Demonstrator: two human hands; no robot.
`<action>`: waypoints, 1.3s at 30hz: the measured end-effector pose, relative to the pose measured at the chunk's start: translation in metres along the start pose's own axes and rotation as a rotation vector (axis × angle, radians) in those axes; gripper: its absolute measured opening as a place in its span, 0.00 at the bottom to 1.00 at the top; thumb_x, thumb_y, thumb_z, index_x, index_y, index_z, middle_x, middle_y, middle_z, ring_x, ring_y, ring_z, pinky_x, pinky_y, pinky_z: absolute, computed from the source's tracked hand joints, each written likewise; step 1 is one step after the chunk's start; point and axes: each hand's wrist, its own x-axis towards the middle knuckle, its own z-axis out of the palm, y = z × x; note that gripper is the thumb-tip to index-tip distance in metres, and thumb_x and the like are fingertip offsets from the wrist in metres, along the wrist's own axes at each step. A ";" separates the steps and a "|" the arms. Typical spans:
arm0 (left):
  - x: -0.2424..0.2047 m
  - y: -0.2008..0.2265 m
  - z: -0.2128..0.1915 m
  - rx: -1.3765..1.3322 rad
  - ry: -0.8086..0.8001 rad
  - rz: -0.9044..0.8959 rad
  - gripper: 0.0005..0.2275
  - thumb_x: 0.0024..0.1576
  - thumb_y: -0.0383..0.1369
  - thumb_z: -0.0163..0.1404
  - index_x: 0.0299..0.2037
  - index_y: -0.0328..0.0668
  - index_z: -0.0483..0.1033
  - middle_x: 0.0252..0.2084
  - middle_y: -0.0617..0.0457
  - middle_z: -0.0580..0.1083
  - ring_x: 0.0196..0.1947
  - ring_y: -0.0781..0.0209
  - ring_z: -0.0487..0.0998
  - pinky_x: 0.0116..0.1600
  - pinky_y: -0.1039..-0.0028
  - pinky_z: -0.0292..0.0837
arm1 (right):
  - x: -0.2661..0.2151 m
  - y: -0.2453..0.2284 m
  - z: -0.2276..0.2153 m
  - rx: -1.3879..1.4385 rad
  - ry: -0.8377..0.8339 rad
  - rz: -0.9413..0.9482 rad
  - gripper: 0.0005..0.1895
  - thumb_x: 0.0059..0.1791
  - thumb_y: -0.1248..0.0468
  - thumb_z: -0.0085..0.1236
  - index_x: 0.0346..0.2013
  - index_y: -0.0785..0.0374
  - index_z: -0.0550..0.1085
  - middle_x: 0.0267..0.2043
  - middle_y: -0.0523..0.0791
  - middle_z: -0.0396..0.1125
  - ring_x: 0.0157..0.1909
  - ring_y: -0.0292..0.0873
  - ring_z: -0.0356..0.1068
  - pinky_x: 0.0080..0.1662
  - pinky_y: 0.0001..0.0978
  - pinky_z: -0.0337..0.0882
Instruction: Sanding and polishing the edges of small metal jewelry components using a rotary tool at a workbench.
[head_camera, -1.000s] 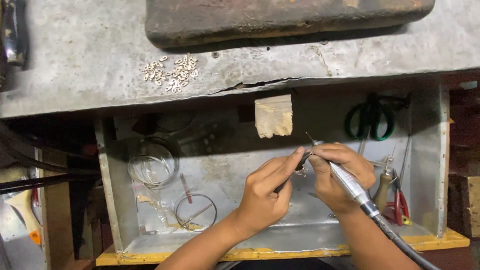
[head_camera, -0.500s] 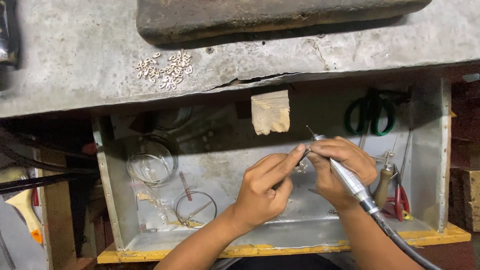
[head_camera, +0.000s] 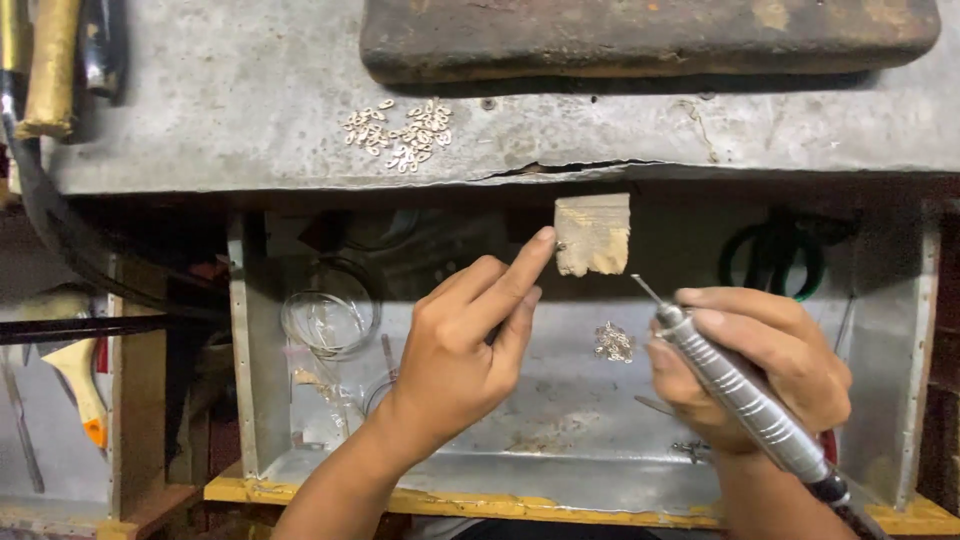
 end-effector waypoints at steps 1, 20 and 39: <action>0.000 -0.001 -0.001 0.003 0.000 -0.002 0.20 0.68 0.20 0.49 0.69 0.41 0.66 0.30 0.57 0.59 0.29 0.62 0.60 0.39 0.75 0.65 | 0.010 -0.006 0.003 0.003 0.000 0.001 0.16 0.44 0.73 0.71 0.38 0.68 0.70 0.36 0.58 0.71 0.36 0.49 0.78 0.37 0.28 0.80; -0.010 -0.023 0.020 0.140 0.079 0.125 0.20 0.67 0.16 0.48 0.69 0.41 0.68 0.32 0.55 0.63 0.30 0.57 0.58 0.38 0.70 0.64 | 0.018 -0.002 0.020 0.214 -0.311 0.041 0.27 0.48 0.77 0.69 0.56 0.66 0.63 0.40 0.56 0.69 0.46 0.50 0.77 0.68 0.54 0.79; -0.012 -0.024 0.025 0.223 0.115 0.149 0.19 0.68 0.16 0.47 0.68 0.40 0.69 0.31 0.56 0.62 0.30 0.58 0.56 0.36 0.71 0.62 | 0.019 -0.021 0.030 0.091 -0.209 0.083 0.24 0.45 0.78 0.74 0.47 0.70 0.68 0.42 0.60 0.73 0.51 0.58 0.80 0.61 0.48 0.83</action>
